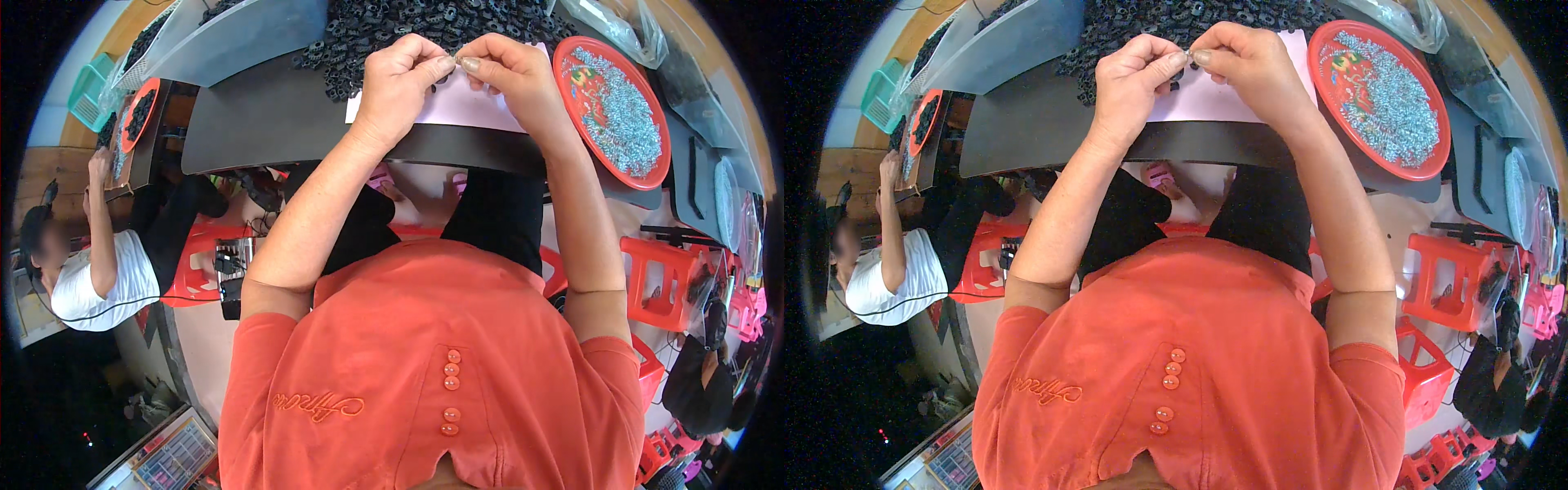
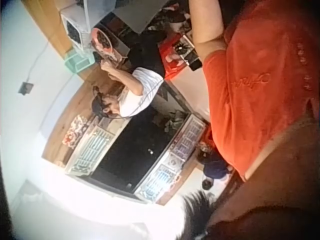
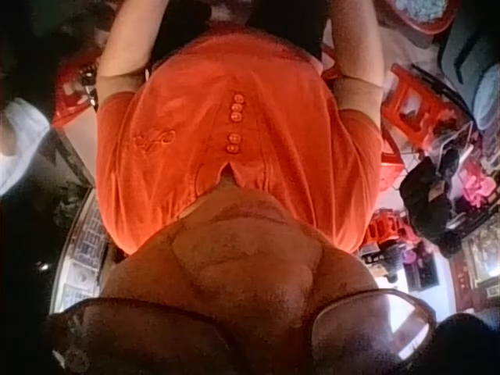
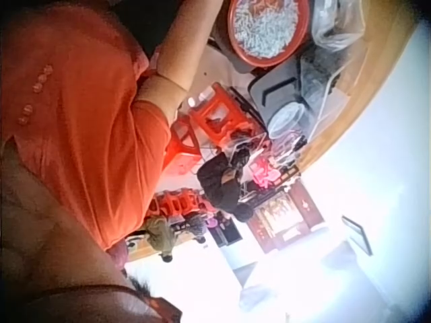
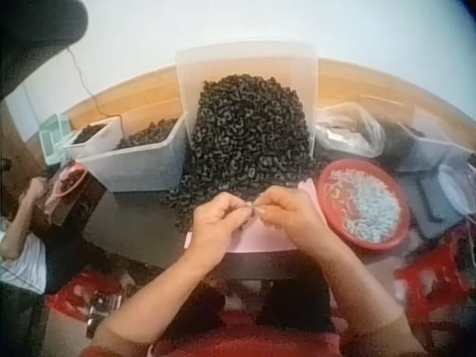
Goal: Assembling small silver metal components into black rubber rings by hand at a workshop desk.
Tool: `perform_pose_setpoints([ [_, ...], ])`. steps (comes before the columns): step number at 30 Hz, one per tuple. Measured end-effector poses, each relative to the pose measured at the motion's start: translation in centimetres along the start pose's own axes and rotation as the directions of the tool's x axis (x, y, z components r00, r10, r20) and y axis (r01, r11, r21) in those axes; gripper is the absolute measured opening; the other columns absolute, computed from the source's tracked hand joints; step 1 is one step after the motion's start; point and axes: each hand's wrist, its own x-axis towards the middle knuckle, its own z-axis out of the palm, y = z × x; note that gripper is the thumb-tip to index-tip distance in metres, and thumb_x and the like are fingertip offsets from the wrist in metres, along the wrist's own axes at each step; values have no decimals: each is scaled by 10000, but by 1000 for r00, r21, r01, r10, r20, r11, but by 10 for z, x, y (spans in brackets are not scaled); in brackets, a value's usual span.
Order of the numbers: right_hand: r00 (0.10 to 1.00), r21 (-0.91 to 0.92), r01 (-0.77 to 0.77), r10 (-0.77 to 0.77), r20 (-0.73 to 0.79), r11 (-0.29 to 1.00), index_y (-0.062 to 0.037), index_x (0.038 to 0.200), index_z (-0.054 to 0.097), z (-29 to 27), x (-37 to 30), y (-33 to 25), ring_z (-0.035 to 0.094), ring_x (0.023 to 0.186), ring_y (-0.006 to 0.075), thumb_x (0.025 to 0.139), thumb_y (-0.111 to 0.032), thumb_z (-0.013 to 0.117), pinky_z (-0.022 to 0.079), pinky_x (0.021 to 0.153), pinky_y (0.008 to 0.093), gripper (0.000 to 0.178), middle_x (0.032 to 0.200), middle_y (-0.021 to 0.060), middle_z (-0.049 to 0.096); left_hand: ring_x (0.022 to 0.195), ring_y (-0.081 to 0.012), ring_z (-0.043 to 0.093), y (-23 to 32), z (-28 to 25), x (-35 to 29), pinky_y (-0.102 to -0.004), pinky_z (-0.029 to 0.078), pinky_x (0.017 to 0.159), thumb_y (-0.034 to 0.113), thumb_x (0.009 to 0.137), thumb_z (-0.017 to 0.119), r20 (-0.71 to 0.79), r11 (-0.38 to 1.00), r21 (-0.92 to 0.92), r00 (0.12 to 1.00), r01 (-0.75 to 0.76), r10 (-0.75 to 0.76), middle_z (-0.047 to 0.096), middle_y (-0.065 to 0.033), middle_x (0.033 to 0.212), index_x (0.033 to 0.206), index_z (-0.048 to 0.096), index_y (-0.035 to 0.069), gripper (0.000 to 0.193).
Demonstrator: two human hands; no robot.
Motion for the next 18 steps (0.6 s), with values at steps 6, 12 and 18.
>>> perform_pose_setpoints([
  [6, 997, -47, 79, -80, -23, 996, 1, 911, 672, 0, 0, 2, 499, 654, 63, 871, -125, 614, 414, 589, 220, 144, 700, -10, 581, 617, -40, 507, 2, 4, -1, -186, 415, 549, 131, 855, 702, -35, 1000, -14, 999, -26, 26, 630, 13, 751, 895, 673, 35, 108],
  [12, 1000, 55, -15, 14, 11, 998, 4, 906, 672, -1, -2, -5, 504, 660, 63, 864, -128, 624, 417, 598, 223, 147, 707, -7, 584, 634, -45, 515, -1, 3, -2, -191, 427, 559, 116, 857, 697, -53, 989, 32, 987, -147, 149, 634, 10, 765, 914, 675, 25, 111],
  [18, 995, -63, 102, -103, -15, 993, 4, 914, 660, -1, -3, 0, 541, 679, 86, 857, -110, 616, 431, 609, 242, 135, 715, 19, 602, 612, -45, 498, 2, 2, -2, -190, 405, 544, 146, 863, 695, -10, 996, 20, 996, -83, 83, 602, 23, 728, 882, 673, 23, 126],
])
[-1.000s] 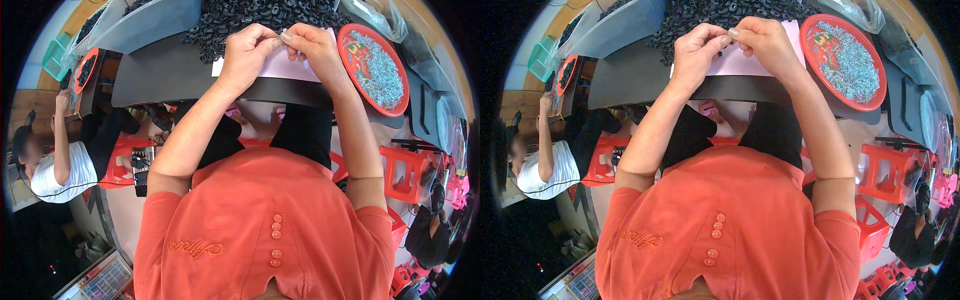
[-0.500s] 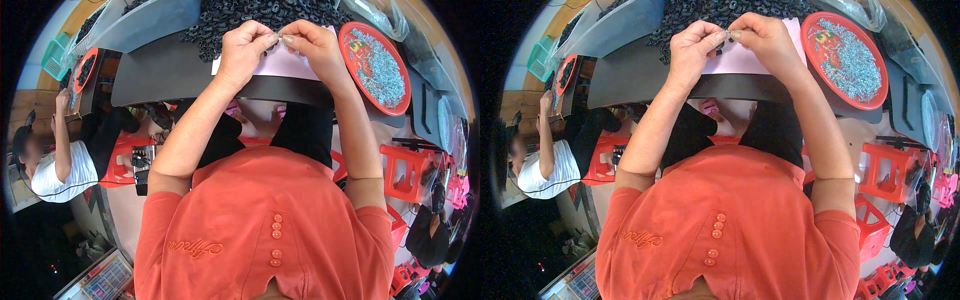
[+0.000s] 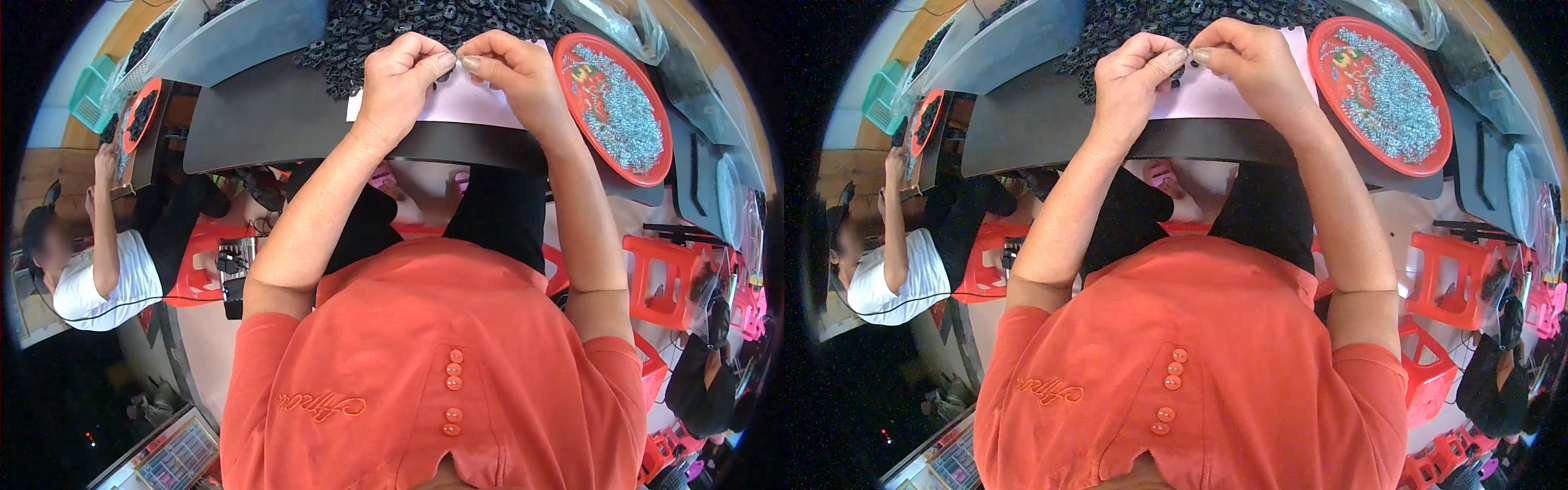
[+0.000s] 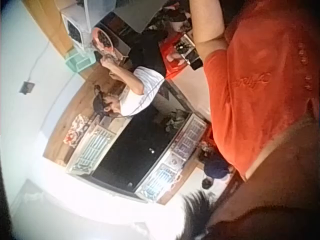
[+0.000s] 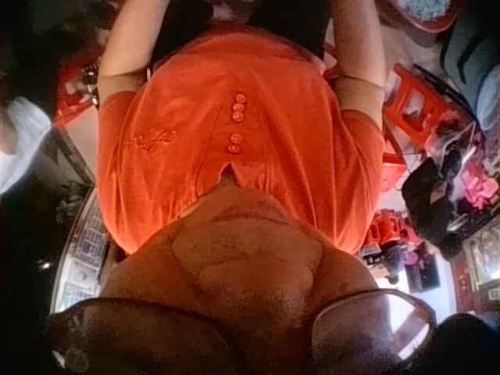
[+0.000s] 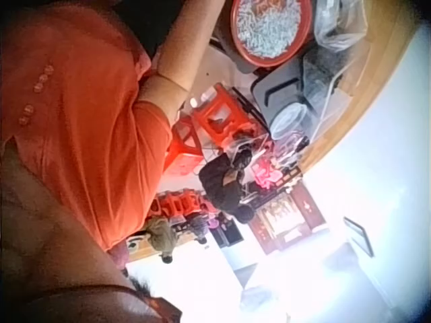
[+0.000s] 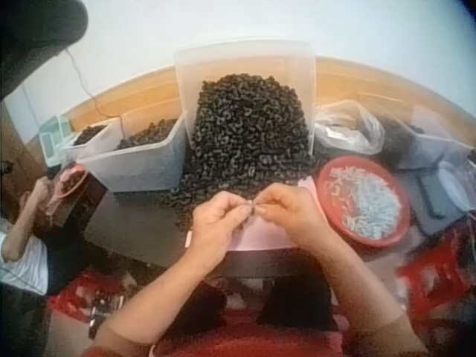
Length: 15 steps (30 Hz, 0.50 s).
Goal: Assembling small silver metal components into black rubber rings by hand at a workshop desk.
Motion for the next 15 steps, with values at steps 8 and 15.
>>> perform_pose_setpoints([
  [8, 945, -391, 275, -321, -58, 878, -35, 875, 630, 6, 2, 7, 639, 756, 298, 829, -100, 624, 496, 669, 371, 80, 846, 122, 650, 571, -41, 491, 4, 0, 1, -207, 404, 513, 102, 860, 678, 7, 991, -54, 992, 124, -124, 603, 7, 672, 827, 661, 9, 100],
  [15, 959, -388, 246, -281, -36, 888, -37, 871, 627, 5, 2, 5, 641, 752, 295, 835, -126, 626, 495, 657, 370, 95, 826, 114, 653, 576, -42, 494, 1, 1, 1, -211, 410, 519, 108, 854, 688, 15, 991, -62, 993, 115, -115, 601, 9, 667, 821, 660, 10, 107],
])
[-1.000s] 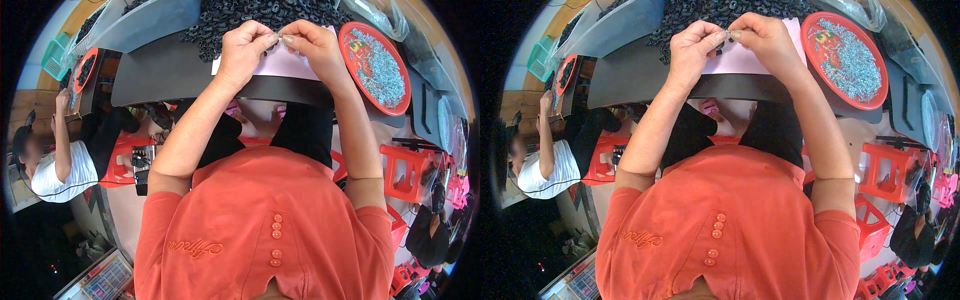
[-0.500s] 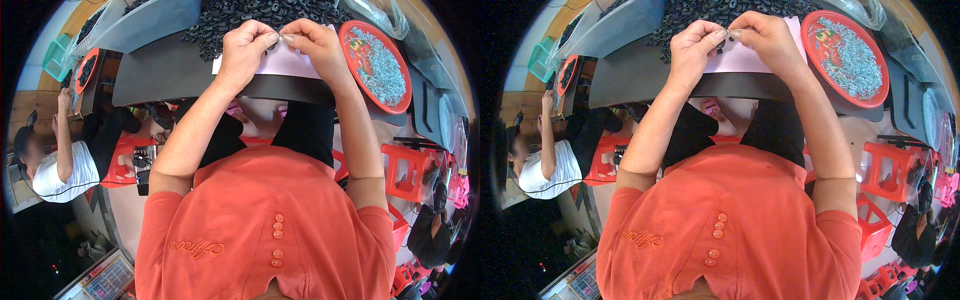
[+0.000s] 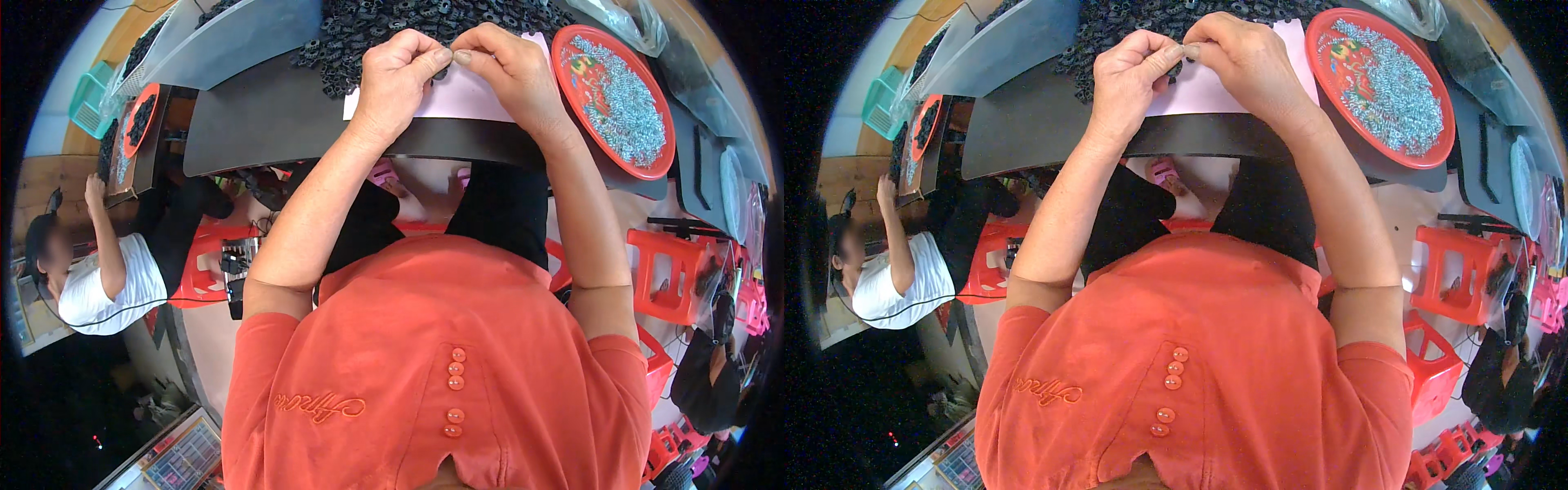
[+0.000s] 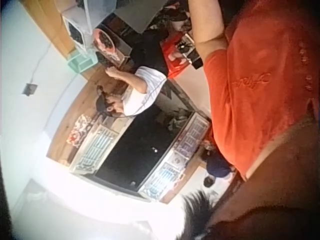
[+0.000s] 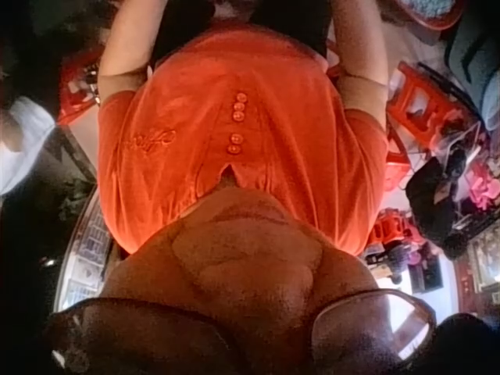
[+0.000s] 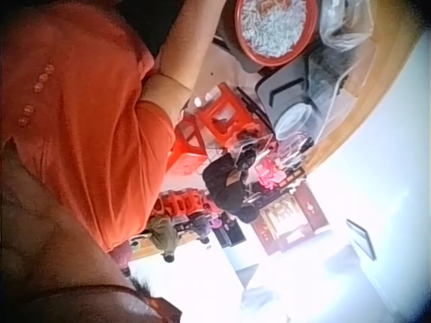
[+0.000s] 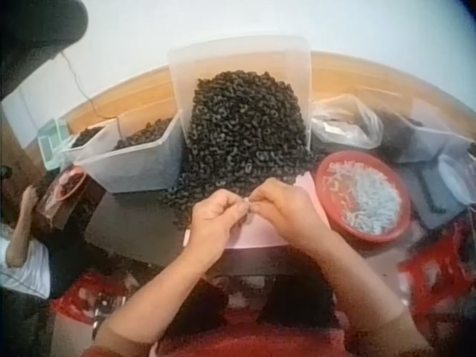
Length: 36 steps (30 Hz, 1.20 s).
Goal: Assembling small silver metal components into black rubber rings by hand at a workshop desk.
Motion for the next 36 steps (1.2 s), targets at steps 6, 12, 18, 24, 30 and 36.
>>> perform_pose_setpoints([
  [6, 999, 3, -39, 39, 18, 999, -15, 912, 628, -2, -1, 3, 630, 755, 224, 859, -126, 607, 487, 680, 318, 125, 806, 101, 650, 594, -41, 505, -3, 1, 2, -209, 419, 533, 115, 851, 696, 27, 999, 48, 999, -20, 19, 621, 0, 697, 839, 662, 13, 108],
  [12, 989, 17, -145, 144, 33, 989, -3, 971, 632, -6, 0, -1, 622, 767, 149, 884, -100, 585, 482, 713, 260, 139, 810, 78, 654, 526, -53, 522, 0, 1, 1, -173, 366, 443, 113, 850, 708, -31, 994, -101, 999, 38, -41, 638, -11, 727, 916, 687, 22, 114],
  [18, 975, 66, -219, 216, 44, 974, -13, 996, 640, -5, -3, 2, 610, 802, 119, 890, -104, 595, 475, 733, 249, 147, 837, 60, 656, 473, -94, 539, 7, -4, 1, -197, 391, 424, 81, 838, 706, 6, 966, -209, 988, 150, -152, 656, -81, 721, 921, 668, -30, 144],
  [24, 978, 198, -208, 201, 55, 958, 0, 1010, 643, -5, -2, -4, 593, 815, 91, 898, -117, 604, 468, 736, 232, 167, 843, 34, 653, 520, -137, 572, 2, -10, 3, -231, 445, 475, 73, 844, 692, 68, 921, -348, 985, 175, -161, 672, -128, 802, 923, 661, -43, 144],
  [30, 980, 188, -197, 197, 23, 962, 1, 1012, 645, -3, -3, -7, 594, 805, 81, 898, -109, 611, 465, 728, 219, 162, 848, 30, 658, 603, -156, 605, 2, -15, 6, -255, 480, 563, 76, 863, 667, 143, 878, -447, 982, 172, -120, 679, -145, 858, 953, 647, -50, 156],
  [36, 993, 164, -122, 120, 25, 979, 1, 1007, 647, -1, -3, -4, 593, 798, 75, 897, -97, 615, 465, 713, 212, 150, 842, 23, 659, 654, -166, 613, 5, -16, 6, -259, 485, 584, 26, 849, 657, 167, 843, -496, 975, 209, -144, 675, -154, 878, 987, 636, -58, 163],
])
